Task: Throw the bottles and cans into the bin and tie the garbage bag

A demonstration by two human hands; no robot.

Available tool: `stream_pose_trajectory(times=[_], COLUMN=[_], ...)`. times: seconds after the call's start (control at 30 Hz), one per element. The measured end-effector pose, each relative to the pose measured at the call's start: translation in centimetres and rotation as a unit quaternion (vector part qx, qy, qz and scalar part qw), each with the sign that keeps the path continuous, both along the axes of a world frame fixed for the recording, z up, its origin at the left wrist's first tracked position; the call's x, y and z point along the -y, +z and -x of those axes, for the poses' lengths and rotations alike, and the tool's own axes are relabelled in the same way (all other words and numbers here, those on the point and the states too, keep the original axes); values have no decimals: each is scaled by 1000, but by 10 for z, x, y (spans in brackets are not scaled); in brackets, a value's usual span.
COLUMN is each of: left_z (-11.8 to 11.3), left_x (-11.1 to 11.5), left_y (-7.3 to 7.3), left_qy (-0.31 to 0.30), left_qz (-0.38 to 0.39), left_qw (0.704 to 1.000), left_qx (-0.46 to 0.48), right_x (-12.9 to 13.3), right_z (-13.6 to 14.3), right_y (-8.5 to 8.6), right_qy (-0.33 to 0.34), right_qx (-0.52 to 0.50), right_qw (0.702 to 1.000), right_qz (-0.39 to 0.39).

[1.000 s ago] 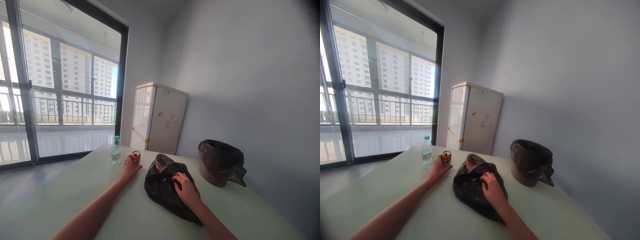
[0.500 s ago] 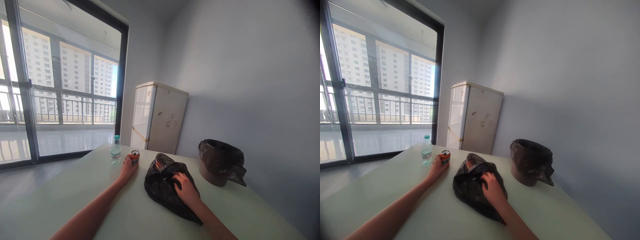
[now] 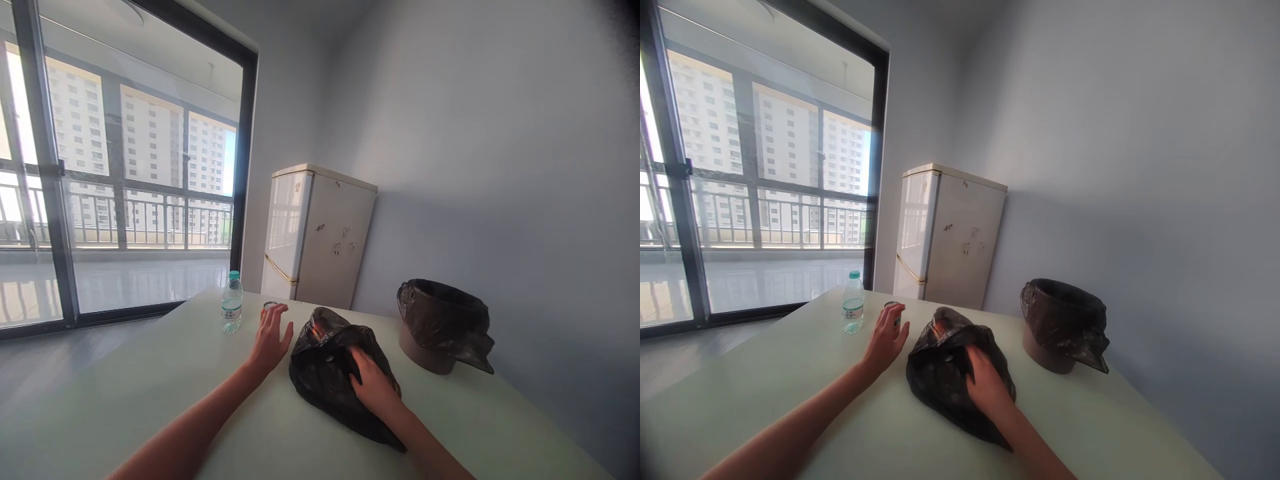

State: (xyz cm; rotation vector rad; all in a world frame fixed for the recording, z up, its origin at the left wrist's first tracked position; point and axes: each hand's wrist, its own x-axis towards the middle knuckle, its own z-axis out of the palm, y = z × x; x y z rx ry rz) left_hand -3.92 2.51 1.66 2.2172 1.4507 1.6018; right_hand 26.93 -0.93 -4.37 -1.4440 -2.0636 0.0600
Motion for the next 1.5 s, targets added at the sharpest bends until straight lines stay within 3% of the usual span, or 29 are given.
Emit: stream_pose_trajectory(times=[0.1,0.27,0.4,0.53,0.7,0.8,0.9,1.03,1.17,1.5], left_z=[-13,-24,-23,-25,-28,-27,-26,-27,-27,-23], left_x=[13,16,13,15,13,10,9,13,15,10], left_y=[-3,-23,-36,-37,-40,-44,-44,-39,-36,-37], left_qy=[-143,-235,-321,-342,-355,-354,-379,-422,-396,-392], left_qz=[16,135,196,199,177,178,185,157,155,142], left_qw=[989,962,921,913,913,912,895,874,881,886], left_qx=[-24,-28,-100,-97,-93,-107,-143,-181,-206,-205], right_x=[4,17,25,29,29,24,16,7,3,-3], right_z=[3,12,18,22,26,24,20,12,3,-18], right_y=[2,13,23,30,35,31,21,14,15,6], right_qy=[27,91,83,78,25,-18,-70,-75,-97,-179], right_qx=[-4,-16,-12,-8,14,42,69,79,110,135], right_qw=[999,991,987,989,996,998,992,992,989,973], right_qz=[29,97,139,126,80,39,74,61,14,61])
